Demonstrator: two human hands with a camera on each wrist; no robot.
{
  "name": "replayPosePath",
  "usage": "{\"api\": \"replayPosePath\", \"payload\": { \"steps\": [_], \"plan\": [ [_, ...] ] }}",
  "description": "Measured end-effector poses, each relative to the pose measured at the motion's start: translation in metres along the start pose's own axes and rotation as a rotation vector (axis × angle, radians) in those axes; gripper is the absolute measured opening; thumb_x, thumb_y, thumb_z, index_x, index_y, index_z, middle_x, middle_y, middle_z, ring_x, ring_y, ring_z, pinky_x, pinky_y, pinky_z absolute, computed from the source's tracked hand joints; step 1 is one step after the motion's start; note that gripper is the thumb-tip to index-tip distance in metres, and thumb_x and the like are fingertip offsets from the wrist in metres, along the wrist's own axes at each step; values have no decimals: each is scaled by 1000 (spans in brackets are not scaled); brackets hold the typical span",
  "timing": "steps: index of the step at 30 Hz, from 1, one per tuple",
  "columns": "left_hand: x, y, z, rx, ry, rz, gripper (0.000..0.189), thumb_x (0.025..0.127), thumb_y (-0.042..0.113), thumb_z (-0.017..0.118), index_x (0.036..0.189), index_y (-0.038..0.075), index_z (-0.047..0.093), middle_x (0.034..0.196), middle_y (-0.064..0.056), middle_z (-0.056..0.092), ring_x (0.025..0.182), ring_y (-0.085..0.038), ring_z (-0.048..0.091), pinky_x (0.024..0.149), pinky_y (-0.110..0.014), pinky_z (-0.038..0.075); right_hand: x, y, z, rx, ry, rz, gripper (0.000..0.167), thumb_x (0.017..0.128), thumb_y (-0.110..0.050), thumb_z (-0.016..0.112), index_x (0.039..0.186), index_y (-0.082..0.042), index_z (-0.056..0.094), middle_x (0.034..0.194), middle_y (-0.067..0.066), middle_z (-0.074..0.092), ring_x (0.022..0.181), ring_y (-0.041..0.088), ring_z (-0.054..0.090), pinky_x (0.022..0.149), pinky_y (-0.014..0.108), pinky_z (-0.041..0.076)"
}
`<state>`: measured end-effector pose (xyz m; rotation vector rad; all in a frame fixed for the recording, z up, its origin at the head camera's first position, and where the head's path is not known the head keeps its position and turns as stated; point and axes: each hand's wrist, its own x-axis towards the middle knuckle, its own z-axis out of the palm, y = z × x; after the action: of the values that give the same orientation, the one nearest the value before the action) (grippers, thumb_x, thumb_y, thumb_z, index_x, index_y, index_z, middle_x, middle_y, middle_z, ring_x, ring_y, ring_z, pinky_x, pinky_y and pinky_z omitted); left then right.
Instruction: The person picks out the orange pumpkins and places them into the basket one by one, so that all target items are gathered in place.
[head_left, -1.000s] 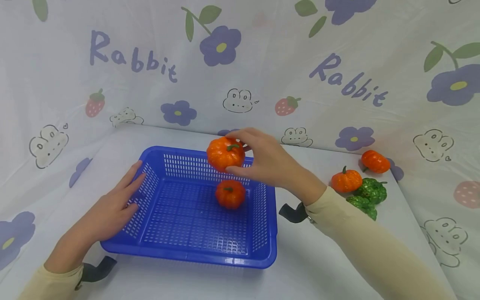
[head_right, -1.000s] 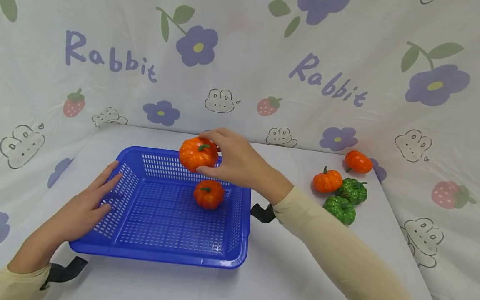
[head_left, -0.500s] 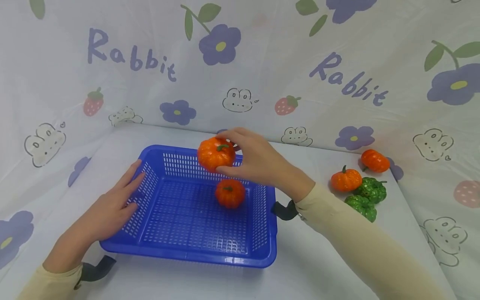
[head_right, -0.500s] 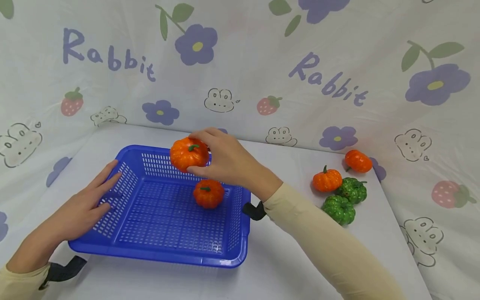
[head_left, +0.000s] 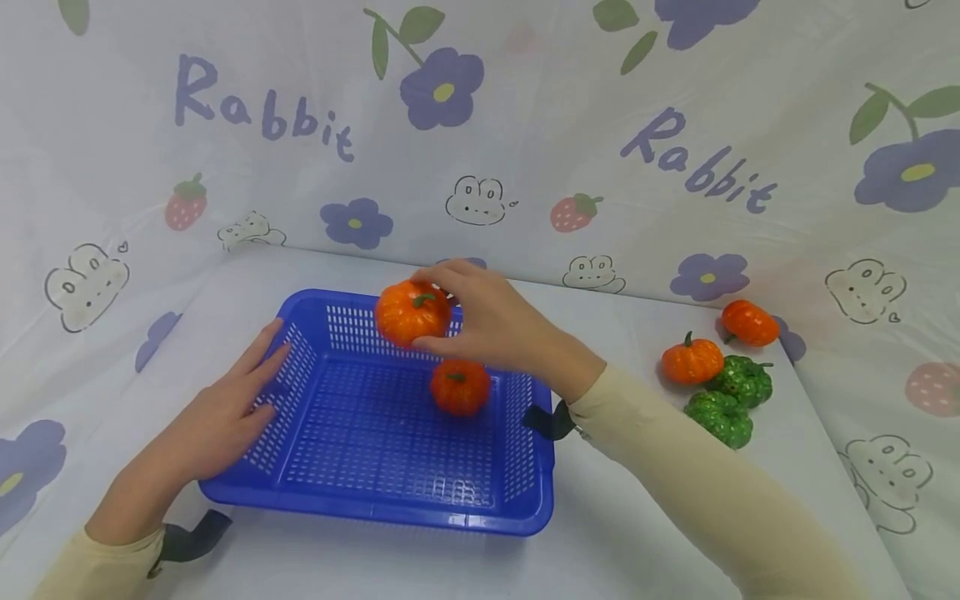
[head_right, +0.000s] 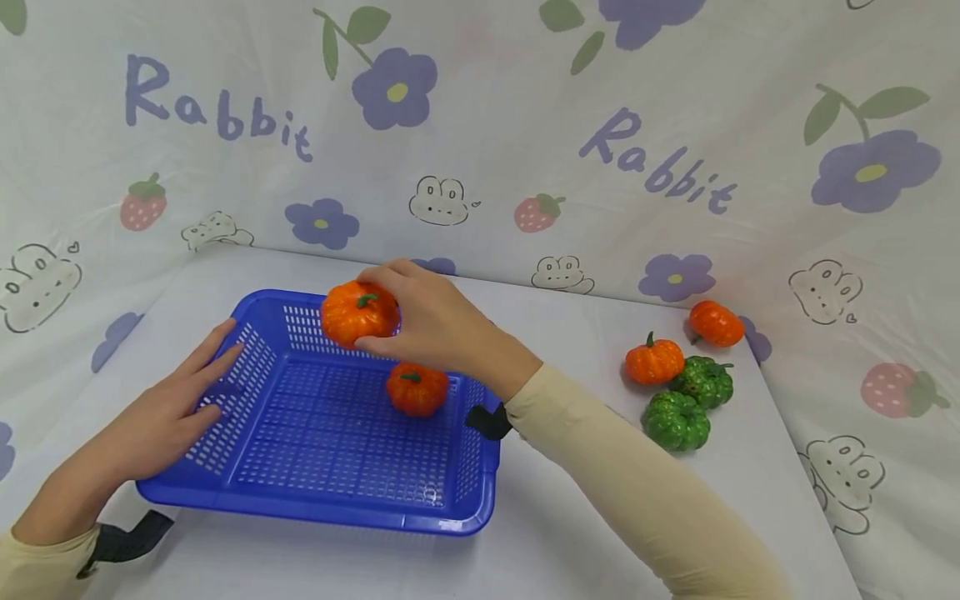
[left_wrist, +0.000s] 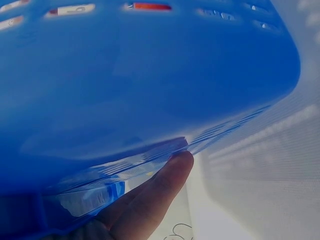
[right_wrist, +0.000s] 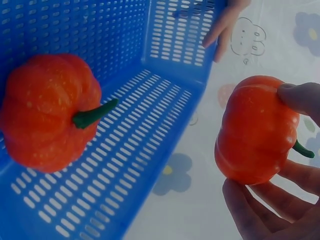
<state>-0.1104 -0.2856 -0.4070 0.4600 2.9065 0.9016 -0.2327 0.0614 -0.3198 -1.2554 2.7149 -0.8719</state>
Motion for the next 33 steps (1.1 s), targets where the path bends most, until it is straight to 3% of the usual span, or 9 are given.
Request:
{"api": "replayPosePath", "payload": {
  "steps": [33],
  "plan": [
    [-1,2,-4,-6,-14,-21,73,104,-1,57,170,-4,25,182,-8,-5,158,-52,25,117,-72,35,26,-9,35,3,-59,2,68,92,-43,86,151,-18,62,145,2,62,127,17,59,106,33,54]
  ]
}}
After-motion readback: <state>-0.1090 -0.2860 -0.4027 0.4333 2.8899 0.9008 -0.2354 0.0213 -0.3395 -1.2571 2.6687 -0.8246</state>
